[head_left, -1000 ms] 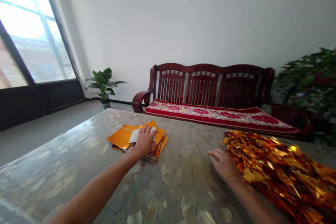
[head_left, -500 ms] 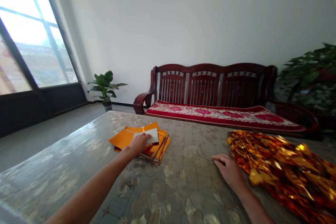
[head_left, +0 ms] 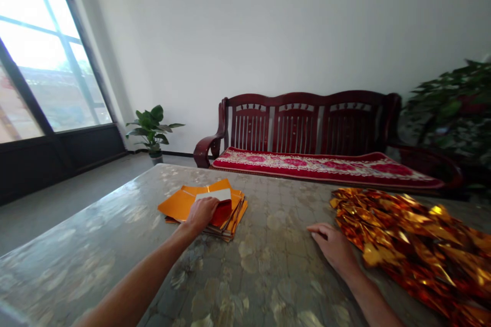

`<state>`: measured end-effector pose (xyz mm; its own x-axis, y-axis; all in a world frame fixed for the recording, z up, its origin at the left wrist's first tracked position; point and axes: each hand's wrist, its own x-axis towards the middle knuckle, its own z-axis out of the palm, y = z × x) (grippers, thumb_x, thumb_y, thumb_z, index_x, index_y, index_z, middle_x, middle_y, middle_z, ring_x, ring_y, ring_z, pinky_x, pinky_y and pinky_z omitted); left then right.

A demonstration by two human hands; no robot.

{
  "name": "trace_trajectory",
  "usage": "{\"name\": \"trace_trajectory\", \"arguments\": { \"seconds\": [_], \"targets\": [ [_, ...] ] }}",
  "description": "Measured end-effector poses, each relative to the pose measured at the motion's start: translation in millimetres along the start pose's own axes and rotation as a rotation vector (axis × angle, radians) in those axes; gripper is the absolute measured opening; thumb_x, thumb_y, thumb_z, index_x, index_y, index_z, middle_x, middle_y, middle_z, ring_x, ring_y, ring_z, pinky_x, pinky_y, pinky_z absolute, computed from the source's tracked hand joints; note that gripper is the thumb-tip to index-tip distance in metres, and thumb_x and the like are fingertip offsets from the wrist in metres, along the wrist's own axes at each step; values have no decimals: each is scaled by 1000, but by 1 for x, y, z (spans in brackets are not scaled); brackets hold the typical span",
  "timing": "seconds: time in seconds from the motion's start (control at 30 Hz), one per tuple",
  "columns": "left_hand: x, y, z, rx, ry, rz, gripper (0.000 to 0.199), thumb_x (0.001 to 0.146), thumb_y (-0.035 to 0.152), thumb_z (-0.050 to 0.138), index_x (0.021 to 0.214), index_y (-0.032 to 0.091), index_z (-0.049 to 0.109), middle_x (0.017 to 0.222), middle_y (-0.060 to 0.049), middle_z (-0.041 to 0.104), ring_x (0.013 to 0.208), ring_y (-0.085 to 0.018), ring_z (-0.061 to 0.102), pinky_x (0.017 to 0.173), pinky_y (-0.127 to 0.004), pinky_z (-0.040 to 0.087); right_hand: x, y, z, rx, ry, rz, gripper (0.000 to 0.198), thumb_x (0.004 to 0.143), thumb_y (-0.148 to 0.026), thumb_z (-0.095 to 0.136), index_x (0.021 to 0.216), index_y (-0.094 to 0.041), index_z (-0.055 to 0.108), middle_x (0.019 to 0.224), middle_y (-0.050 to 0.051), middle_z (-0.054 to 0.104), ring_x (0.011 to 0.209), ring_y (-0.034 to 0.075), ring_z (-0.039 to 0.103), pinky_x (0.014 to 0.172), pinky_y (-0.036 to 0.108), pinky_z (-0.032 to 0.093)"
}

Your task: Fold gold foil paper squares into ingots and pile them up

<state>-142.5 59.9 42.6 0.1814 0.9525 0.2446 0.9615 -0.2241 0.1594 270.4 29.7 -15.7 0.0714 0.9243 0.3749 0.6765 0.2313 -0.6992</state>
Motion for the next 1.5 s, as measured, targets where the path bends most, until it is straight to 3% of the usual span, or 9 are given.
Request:
{"name": "trace_trajectory", "arguments": {
  "seconds": [0.23, 0.37, 0.57, 0.73, 0.87, 1.0, 1.2, 1.33, 1.5],
  "targets": [
    [-21, 74, 15, -301, 259, 307, 26, 100, 29, 44, 96, 24, 69, 93, -3, 72, 92, -18, 64, 85, -29, 46, -8, -12, 6, -17, 0, -40, 33, 82, -40, 49, 92, -25, 76, 94, 6, 76, 94, 26, 69, 86, 38, 51],
    [-25, 119, 31, -332, 248, 415, 21, 98, 27, 50, 88, 24, 68, 83, -2, 70, 82, -18, 62, 77, -30, 44, -18, -27, 8, 27, -174, 37, 45, 91, -51, 42, 109, -24, 73, 76, 2, 74, 71, 23, 69, 71, 34, 52],
    [-19, 157, 52, -468, 249, 417, 14, 93, 18, 54, 87, 23, 65, 84, -2, 69, 86, -18, 61, 80, -30, 43, -20, -36, 14, 279, -192, 115, 56, 89, -54, 45, 128, -18, 62, 78, 3, 73, 60, 19, 64, 60, 31, 50],
    [-24, 169, 66, -543, 225, 537, 16, 95, 16, 51, 88, 21, 64, 86, -1, 69, 87, -16, 61, 82, -29, 44, -14, -29, 24, 560, -81, 165, 54, 71, -41, 66, 117, -13, 66, 88, 8, 75, 78, 23, 69, 71, 33, 54],
    [-29, 174, 68, -508, 209, 690, 15, 97, 22, 52, 90, 21, 65, 88, -1, 70, 86, -16, 63, 82, -29, 46, -14, -29, 26, 552, -5, 225, 72, 65, -28, 65, 134, -10, 55, 64, -2, 67, 59, 18, 62, 56, 27, 48],
    [-28, 172, 68, -471, 285, 574, 13, 93, 24, 60, 105, 23, 64, 108, -4, 69, 102, -20, 63, 91, -34, 49, -15, -35, 25, 480, 73, 237, 71, 66, -28, 65, 134, -8, 55, 50, -9, 52, 48, 14, 51, 49, 24, 41],
    [-22, 166, 74, -565, 319, 357, 53, 92, 16, 57, 141, 27, 42, 139, -8, 53, 98, -16, 65, 89, -32, 55, -21, -43, 23, 318, 185, 38, 34, 72, -30, 63, 102, -19, 75, 77, 3, 73, 70, 20, 66, 68, 31, 53],
    [-18, 163, 75, -656, 337, 316, 55, 91, 15, 58, 142, 27, 42, 141, -8, 52, 91, -13, 66, 87, -29, 56, -25, -45, 21, 244, 191, -196, 19, 78, -27, 60, 86, -24, 77, 85, 4, 76, 79, 20, 69, 74, 30, 54],
    [-13, 157, 75, -588, 348, 367, 28, 93, 16, 55, 119, 25, 62, 113, -4, 69, 101, -18, 66, 90, -31, 53, -26, -46, 26, 277, 171, -95, 17, 74, -28, 63, 84, -24, 77, 82, 4, 76, 75, 20, 69, 73, 30, 54]
  ]
}}
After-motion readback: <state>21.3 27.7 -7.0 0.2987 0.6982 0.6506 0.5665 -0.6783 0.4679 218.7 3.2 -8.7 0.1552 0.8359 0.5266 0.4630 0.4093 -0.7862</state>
